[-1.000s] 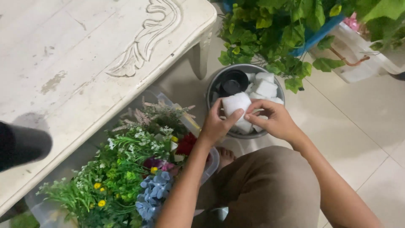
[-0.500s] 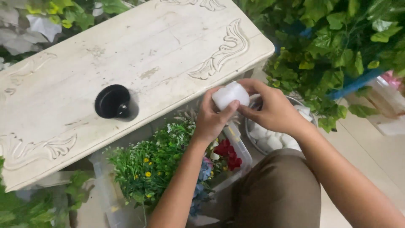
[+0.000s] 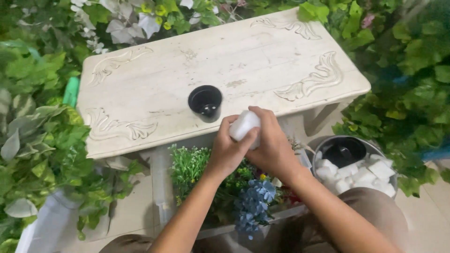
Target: A person prepares a small black flower pot by stuffing it with white foam and then carefully arranging various artificial flowers and greenery inside.
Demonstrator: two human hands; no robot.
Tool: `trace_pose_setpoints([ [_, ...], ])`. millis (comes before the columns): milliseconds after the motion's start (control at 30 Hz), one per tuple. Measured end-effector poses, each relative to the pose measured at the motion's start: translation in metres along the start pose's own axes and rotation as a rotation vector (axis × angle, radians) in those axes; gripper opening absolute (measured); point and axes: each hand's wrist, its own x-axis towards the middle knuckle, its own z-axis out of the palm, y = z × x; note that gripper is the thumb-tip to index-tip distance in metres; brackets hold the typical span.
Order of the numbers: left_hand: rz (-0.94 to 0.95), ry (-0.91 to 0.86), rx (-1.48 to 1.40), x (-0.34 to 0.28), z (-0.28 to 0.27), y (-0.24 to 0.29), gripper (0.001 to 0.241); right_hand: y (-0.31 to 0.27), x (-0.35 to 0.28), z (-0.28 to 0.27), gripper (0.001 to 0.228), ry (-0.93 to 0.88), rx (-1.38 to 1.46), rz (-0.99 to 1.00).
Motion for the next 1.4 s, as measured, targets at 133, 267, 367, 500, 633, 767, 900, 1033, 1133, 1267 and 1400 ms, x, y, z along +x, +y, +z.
trace_pose_setpoints([
  [133,-0.082,-0.022,-0.04,-0.01,-0.02,-0.028,0.091,0.005,-0.02,0.035,0.088,-0.035,0.05,-0.016],
  [267,-0.111,0.004,-0.165,0.0,-0.026,-0.046,0.088,0.011,-0.022,0.055,0.091,-0.069,0.058,0.092],
  [367,-0.101,0.019,-0.245,-0.001,-0.02,-0.052,0.088,0.016,-0.025,0.059,0.091,-0.086,0.084,0.216],
  [500,-0.098,0.017,-0.187,0.002,-0.012,-0.053,0.09,0.026,-0.024,0.057,0.087,-0.066,0.087,0.241],
  [633,-0.065,0.003,-0.159,0.002,-0.01,-0.051,0.09,0.04,-0.025,0.056,0.083,-0.07,0.044,0.255],
  [767,0.258,0.176,-0.068,0.016,-0.022,-0.055,0.097,0.031,-0.014,0.043,0.087,-0.084,-0.035,0.264],
  [900,0.526,0.394,0.191,0.034,-0.042,-0.064,0.074,0.03,-0.009,0.037,0.091,-0.14,-0.01,0.32],
  [1033,0.497,0.426,0.349,0.037,-0.058,-0.057,0.063,0.034,-0.009,0.042,0.09,-0.141,-0.03,0.314],
  [1133,0.397,0.4,0.401,0.043,-0.06,-0.063,0.053,0.033,-0.008,0.042,0.093,-0.131,-0.037,0.256],
  [1267,0.457,0.385,0.414,0.035,-0.058,-0.054,0.025,0.027,-0.009,0.038,0.091,-0.061,0.038,0.171],
  [1400,0.579,0.329,0.452,0.019,-0.052,-0.053,0.02,0.024,-0.014,0.03,0.095,0.011,0.177,0.223],
])
